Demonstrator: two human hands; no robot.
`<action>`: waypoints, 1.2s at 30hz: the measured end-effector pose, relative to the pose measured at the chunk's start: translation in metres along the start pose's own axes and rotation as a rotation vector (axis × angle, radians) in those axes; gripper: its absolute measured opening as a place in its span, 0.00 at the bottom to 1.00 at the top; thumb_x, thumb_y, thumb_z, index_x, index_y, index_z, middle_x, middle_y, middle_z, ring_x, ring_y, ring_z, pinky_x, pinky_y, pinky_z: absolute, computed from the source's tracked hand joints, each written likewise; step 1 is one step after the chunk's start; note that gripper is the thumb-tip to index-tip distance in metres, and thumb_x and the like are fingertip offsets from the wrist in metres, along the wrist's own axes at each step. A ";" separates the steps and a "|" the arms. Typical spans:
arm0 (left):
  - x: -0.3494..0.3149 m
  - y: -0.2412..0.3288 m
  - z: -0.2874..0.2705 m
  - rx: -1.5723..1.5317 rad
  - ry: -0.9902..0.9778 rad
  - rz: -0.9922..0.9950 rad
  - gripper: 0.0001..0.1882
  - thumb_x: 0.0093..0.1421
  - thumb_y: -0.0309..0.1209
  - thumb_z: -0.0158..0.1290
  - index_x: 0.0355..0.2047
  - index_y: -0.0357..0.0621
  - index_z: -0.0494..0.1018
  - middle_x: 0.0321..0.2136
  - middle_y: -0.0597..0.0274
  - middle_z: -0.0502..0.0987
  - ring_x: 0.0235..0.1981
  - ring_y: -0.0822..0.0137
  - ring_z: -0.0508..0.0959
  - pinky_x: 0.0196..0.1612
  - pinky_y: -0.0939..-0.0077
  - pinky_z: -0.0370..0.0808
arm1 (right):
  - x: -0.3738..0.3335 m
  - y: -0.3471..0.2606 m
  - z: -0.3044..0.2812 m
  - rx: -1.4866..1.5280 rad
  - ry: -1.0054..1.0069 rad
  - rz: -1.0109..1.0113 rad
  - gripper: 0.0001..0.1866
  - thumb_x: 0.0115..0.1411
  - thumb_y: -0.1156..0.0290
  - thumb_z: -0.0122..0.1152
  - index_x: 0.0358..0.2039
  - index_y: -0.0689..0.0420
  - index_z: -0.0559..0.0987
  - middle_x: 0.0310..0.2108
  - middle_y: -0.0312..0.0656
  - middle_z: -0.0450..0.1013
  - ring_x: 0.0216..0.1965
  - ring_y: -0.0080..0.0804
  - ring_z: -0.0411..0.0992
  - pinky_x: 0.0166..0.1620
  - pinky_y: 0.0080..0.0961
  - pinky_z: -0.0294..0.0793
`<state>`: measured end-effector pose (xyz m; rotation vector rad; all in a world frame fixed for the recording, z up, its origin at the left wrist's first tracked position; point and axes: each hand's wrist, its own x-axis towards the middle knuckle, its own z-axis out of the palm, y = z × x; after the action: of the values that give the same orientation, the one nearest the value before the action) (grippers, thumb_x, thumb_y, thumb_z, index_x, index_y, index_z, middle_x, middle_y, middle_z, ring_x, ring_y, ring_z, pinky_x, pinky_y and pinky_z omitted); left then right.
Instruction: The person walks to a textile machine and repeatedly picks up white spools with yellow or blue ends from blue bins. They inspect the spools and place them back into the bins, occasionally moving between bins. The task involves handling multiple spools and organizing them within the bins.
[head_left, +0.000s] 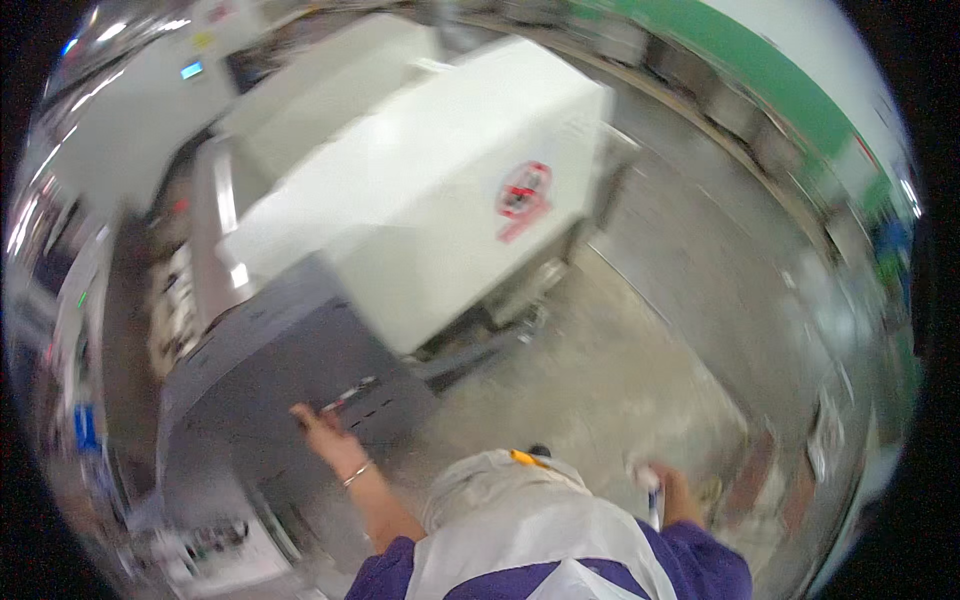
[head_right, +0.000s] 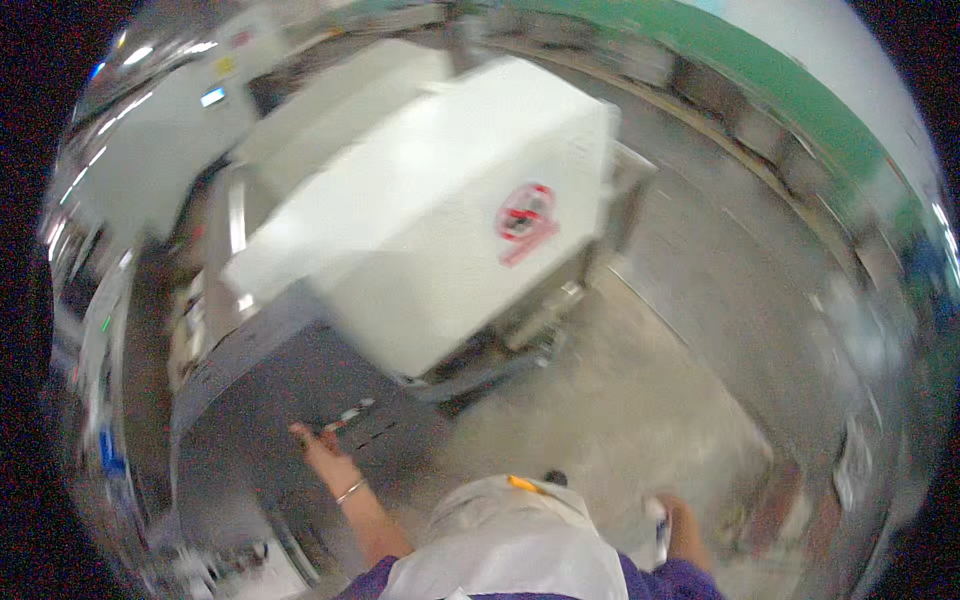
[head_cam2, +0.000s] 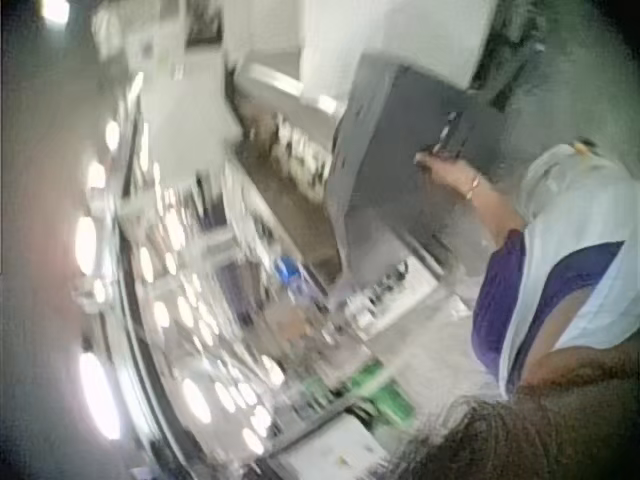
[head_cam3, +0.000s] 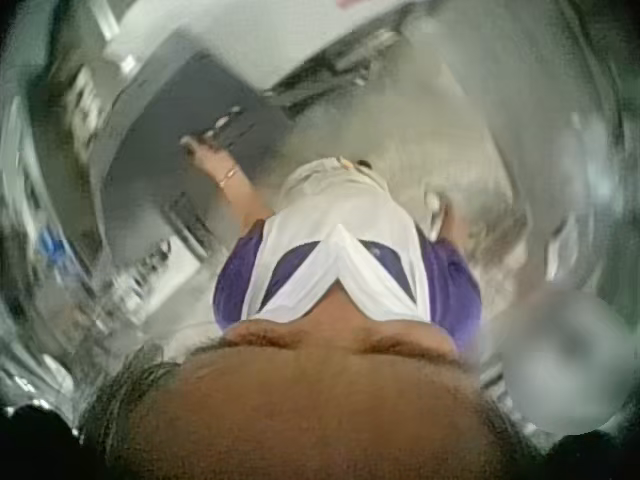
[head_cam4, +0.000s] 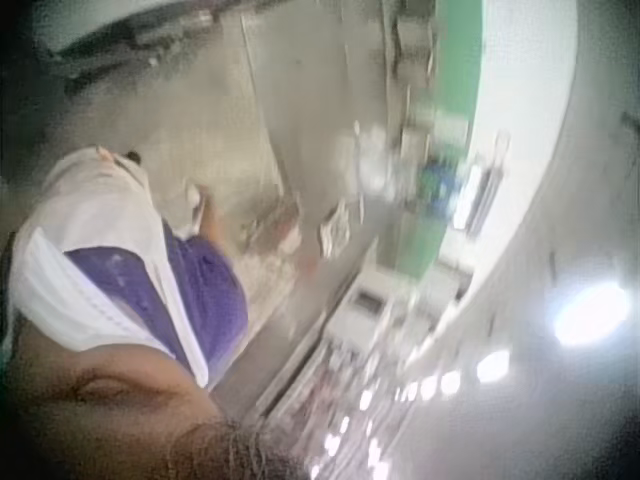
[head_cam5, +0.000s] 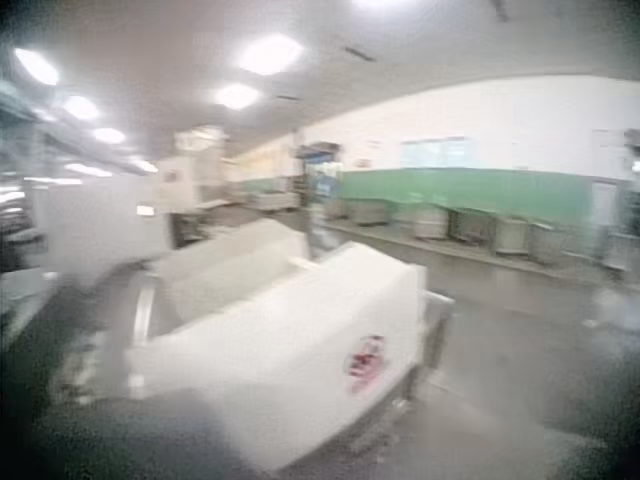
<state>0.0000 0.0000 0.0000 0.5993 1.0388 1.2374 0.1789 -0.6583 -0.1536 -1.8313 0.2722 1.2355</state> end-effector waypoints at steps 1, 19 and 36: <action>-0.001 0.001 0.001 0.083 0.011 -0.030 0.29 0.58 0.53 0.54 0.40 0.36 0.67 0.22 0.69 0.65 0.22 0.77 0.64 0.26 0.80 0.63 | -0.010 0.011 0.012 0.084 0.008 0.056 0.16 0.57 0.57 0.56 0.39 0.55 0.78 0.30 0.36 0.75 0.29 0.26 0.70 0.33 0.30 0.71; 0.034 -0.026 -0.023 0.230 0.002 0.123 0.47 0.49 0.62 0.57 0.47 0.24 0.67 0.28 0.50 0.73 0.26 0.67 0.72 0.28 0.80 0.70 | -0.048 -0.186 0.028 0.731 -0.392 -0.499 0.21 0.65 0.61 0.50 0.52 0.60 0.64 0.22 0.34 0.68 0.16 0.17 0.65 0.16 0.12 0.64; 0.026 -0.063 -0.006 0.553 0.020 0.243 0.46 0.55 0.60 0.51 0.64 0.41 0.55 0.61 0.38 0.56 0.58 0.46 0.64 0.54 0.64 0.68 | 0.008 -0.126 -0.010 0.229 -0.372 -0.125 0.26 0.61 0.55 0.56 0.51 0.61 0.71 0.23 0.35 0.74 0.19 0.18 0.69 0.20 0.15 0.68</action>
<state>0.0239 0.0070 -0.0641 1.1674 1.3662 1.1616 0.2651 -0.5896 -0.0907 -1.3737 0.0850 1.3668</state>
